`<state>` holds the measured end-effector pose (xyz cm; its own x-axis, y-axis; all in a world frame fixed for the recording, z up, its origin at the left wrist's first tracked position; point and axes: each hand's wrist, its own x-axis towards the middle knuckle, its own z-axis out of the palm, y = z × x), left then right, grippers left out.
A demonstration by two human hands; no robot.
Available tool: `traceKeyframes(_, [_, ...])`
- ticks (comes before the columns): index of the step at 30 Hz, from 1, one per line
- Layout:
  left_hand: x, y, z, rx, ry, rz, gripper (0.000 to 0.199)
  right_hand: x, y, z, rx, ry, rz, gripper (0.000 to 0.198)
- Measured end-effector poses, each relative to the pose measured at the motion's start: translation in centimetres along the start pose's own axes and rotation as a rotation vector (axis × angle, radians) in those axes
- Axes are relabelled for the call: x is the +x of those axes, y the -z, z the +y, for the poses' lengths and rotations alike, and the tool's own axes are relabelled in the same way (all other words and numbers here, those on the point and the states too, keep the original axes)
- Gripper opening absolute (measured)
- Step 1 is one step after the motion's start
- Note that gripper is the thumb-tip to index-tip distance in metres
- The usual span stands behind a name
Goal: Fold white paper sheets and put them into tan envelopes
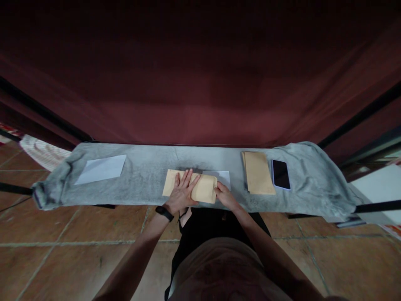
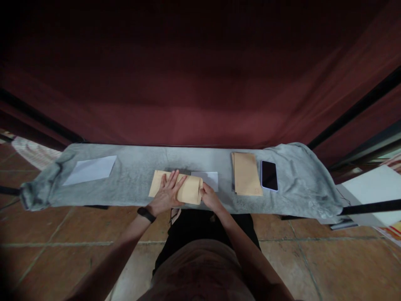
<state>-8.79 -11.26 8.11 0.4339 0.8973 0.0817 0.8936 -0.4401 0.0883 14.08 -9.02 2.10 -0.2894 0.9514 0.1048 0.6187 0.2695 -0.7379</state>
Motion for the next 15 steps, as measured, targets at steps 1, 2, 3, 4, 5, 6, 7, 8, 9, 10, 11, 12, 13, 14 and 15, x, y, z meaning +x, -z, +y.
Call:
traceKeyframes(1, [0.2,0.0,-0.1,-0.007,-0.01,-0.012,0.116,-0.1,0.3,0.2,0.016,-0.021,-0.018,0.045])
traceKeyframes(2, [0.4,-0.1,-0.1,-0.021,-0.02,-0.024,0.116,-0.1,0.6,0.3,0.043,-0.044,-0.037,0.046])
traceKeyframes(3, [0.5,-0.2,0.0,-0.04,-0.028,-0.033,0.117,-0.2,0.9,0.5,0.069,-0.066,-0.053,0.046])
traceKeyframes(4, [0.6,-0.4,0.1,-0.059,-0.032,-0.041,0.118,-0.3,1.1,0.6,0.097,-0.082,-0.062,0.045])
traceKeyframes(5, [0.7,-0.7,0.3,-0.077,-0.033,-0.048,0.12,-0.4,1.4,0.7,0.127,-0.096,-0.07,0.044])
traceKeyframes(6, [0.7,-0.9,0.5,-0.09,-0.032,-0.056,0.122,-0.5,1.7,0.8,0.152,-0.109,-0.078,0.043])
traceKeyframes(7, [0.8,-1.1,0.6,-0.1,-0.032,-0.066,0.124,-0.5,1.9,0.9,0.167,-0.123,-0.084,0.04])
traceKeyframes(8, [0.8,-1.3,0.7,-0.107,-0.033,-0.075,0.126,-0.6,2.1,1.0,0.171,-0.135,-0.087,0.038])
traceKeyframes(9, [0.9,-1.4,0.8,-0.114,-0.037,-0.083,0.126,-0.7,2.3,1.2,0.166,-0.144,-0.087,0.036])
traceKeyframes(10, [0.9,-1.4,0.8,-0.121,-0.045,-0.089,0.126,-0.7,2.4,1.3,0.158,-0.146,-0.086,0.034])
traceKeyframes(11, [1.0,-1.3,0.8,-0.128,-0.053,-0.089,0.126,-0.8,2.4,1.4,0.151,-0.142,-0.084,0.033])
traceKeyframes(12, [1.1,-1.3,0.8,-0.134,-0.058,-0.084,0.125,-0.8,2.5,1.5,0.143,-0.135,-0.08,0.033])
traceKeyframes(13, [1.2,-1.2,0.8,-0.136,-0.06,-0.072,0.123,-0.9,2.4,1.6,0.126,-0.131,-0.069,0.034])
traceKeyframes(14, [1.3,-1.1,0.8,-0.133,-0.062,-0.053,0.121,-0.9,2.4,1.6,0.101,-0.135,-0.052,0.034])
traceKeyframes(15, [1.3,-1.1,0.9,-0.123,-0.065,-0.031,0.118,-1.0,2.3,1.6,0.067,-0.147,-0.03,0.033])
